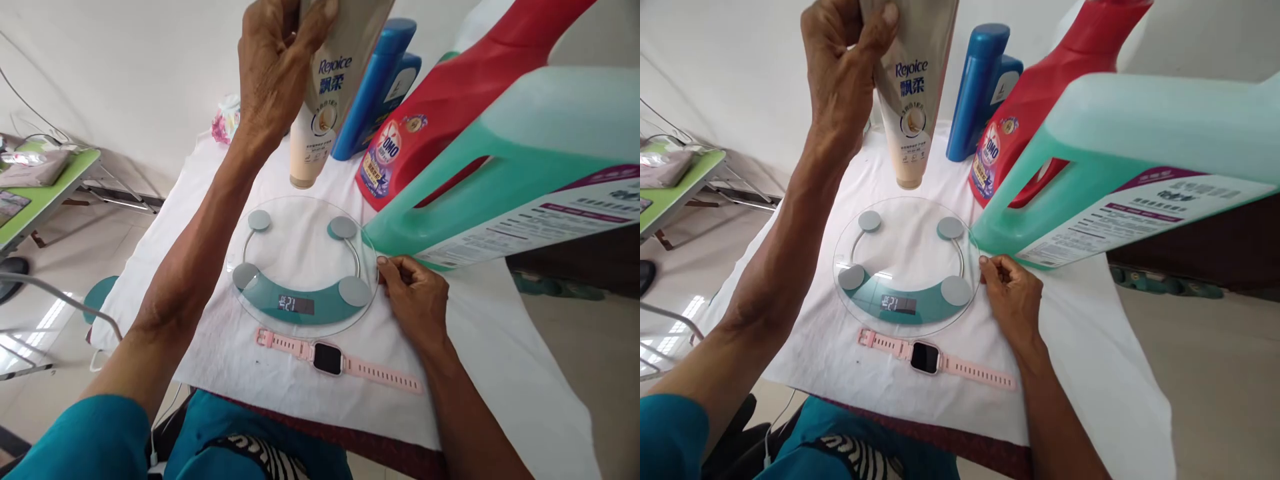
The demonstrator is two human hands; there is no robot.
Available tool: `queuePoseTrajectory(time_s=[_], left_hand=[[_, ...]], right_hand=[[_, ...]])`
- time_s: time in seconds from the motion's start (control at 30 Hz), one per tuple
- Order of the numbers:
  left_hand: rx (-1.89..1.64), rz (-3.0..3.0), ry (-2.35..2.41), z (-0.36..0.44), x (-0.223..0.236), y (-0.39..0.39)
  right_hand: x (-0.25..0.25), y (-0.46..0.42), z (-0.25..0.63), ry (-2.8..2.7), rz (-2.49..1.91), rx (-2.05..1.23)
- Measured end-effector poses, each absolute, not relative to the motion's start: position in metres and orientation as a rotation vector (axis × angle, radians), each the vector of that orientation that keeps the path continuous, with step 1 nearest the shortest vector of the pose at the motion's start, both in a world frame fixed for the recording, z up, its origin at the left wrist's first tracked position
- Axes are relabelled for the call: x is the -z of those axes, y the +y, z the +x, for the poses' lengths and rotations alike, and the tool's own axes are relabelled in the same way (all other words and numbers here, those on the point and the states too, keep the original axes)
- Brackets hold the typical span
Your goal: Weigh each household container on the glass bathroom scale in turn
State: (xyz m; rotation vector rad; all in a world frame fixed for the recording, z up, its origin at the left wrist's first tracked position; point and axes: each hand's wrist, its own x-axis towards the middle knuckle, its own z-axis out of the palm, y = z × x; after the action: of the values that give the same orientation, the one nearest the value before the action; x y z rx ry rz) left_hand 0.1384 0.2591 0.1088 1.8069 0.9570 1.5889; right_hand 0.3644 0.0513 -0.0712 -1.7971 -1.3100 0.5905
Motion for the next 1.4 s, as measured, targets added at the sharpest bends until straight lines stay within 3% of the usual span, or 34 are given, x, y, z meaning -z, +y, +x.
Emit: queuePoseTrajectory(time_s=[0.37,0.53,0.73,0.87,1.07,1.2,1.4], left_hand=[[-1.47,1.98,1.043,0.118,-0.074,0.167],[-1.11,2.412,1.238,0.12,-0.08,0.148],[-1.47,1.925,1.065,0.117,-0.073,0.138],[-1.367,1.813,0.838,0.102,-0.065,0.152],[-1.611,1.454,1.211,0.055,0.011,0.201],[-1.525,1.348,1.459,0.035,0.067,0.219],[-1.437,1.408,1.497,0.033,0.079,0.221]], right_hand=[[0.071,0.05,0.362,-1.301,-1.779,-0.585],[0.067,0.05,0.359,-1.284,-1.805,-0.585],[0.066,0.051,0.359,-1.282,-1.805,-0.58],[0.065,0.051,0.359,-1.29,-1.81,-0.579],[0.065,0.051,0.359,-1.282,-1.808,-0.582],[0.065,0.052,0.358,-1.27,-1.83,-0.564],[0.066,0.052,0.358,-1.27,-1.858,-0.542]])
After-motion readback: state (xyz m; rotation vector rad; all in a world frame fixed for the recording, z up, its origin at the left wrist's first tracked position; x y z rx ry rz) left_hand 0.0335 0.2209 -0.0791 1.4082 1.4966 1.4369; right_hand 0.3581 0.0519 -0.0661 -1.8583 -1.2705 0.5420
